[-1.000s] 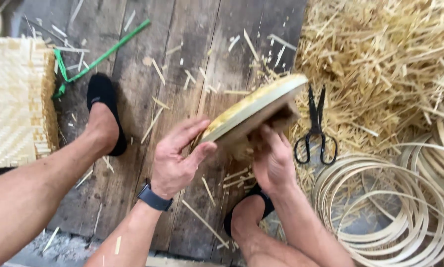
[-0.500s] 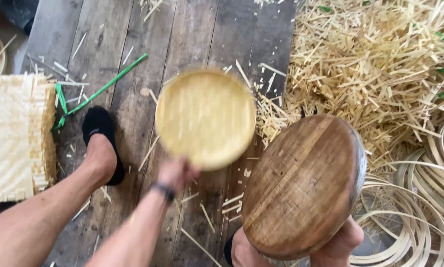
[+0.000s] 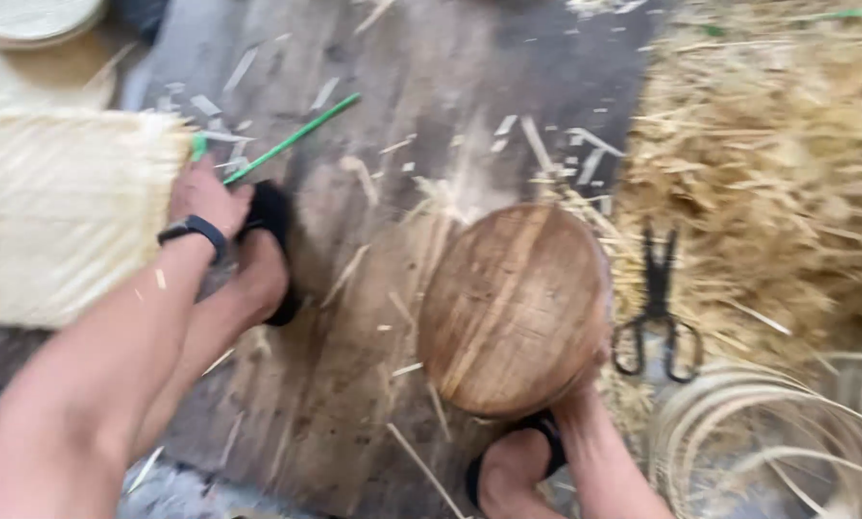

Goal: The person repeatedly places a circular wooden mold on a woven bamboo mat, then uses shears to trim the excess matting around the mold's edge. The person flips the mold, trims the underside, and repeats the process with multiple mats.

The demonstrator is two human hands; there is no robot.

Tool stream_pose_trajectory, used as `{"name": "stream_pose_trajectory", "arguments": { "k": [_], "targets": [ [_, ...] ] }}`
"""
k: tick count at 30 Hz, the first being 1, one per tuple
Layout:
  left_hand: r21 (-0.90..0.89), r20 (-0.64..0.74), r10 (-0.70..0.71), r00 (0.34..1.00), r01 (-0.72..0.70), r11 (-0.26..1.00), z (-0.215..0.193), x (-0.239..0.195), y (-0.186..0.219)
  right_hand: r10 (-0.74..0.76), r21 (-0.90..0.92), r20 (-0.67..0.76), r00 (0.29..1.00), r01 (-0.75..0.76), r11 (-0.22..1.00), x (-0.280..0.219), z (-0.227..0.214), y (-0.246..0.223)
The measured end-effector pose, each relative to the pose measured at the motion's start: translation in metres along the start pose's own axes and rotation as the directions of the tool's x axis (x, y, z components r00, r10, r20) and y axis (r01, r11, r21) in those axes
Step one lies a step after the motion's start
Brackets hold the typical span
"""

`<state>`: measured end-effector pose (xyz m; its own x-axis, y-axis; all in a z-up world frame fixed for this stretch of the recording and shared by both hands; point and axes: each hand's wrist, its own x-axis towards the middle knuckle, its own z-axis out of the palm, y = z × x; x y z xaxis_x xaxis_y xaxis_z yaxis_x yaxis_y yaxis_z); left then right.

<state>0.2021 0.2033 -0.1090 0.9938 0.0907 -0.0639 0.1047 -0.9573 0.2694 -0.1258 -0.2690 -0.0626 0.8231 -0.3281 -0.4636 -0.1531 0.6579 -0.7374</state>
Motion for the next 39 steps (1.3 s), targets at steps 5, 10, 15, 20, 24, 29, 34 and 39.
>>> {"name": "stream_pose_trajectory", "arguments": {
  "k": [5, 10, 15, 20, 24, 29, 34, 39],
  "targets": [
    [0.346, 0.215, -0.452, 0.866, 0.365, 0.864, -0.021, -0.004, -0.08, -0.007, -0.027, -0.156, 0.988, 0.002, 1.0, 0.023, 0.0, 0.013],
    [0.455, 0.199, -0.572, 0.796, 0.442, 0.773, 0.02, 0.015, -0.137, -0.014, -0.097, -0.306, 0.952, -0.016, 0.995, -0.011, 0.054, -0.012],
    [0.323, 0.251, -0.3, 0.92, 0.213, 0.922, -0.002, 0.015, -0.128, 0.01, -0.033, -0.321, 0.947, -0.022, 0.999, -0.014, 0.036, 0.01],
    [0.349, 0.256, -0.26, 0.931, 0.162, 0.923, -0.04, 0.01, -0.058, 0.023, 0.02, -0.34, 0.94, -0.018, 1.0, 0.0, 0.022, 0.028],
    [0.344, 0.307, 0.152, 0.939, -0.259, 0.903, 0.007, -0.004, -0.065, 0.038, 0.098, -0.274, 0.961, -0.011, 0.995, 0.005, 0.046, 0.04],
    [0.22, 0.465, -0.037, 0.885, -0.074, 0.973, -0.04, -0.01, -0.052, 0.223, 0.018, -0.31, 0.924, -0.229, 0.973, 0.008, 0.013, 0.079],
    [-0.03, -0.026, 0.095, 0.995, -0.096, 0.995, -0.082, 0.0, -0.056, 0.075, -0.148, -0.366, 0.928, -0.137, 0.979, 0.014, -0.047, 0.088],
    [-0.01, -0.528, 0.613, 0.588, -0.726, 0.688, -0.096, -0.109, 0.119, -0.676, -0.976, 0.005, 0.737, 0.149, 0.156, 0.012, -0.041, 0.037]
  ]
}}
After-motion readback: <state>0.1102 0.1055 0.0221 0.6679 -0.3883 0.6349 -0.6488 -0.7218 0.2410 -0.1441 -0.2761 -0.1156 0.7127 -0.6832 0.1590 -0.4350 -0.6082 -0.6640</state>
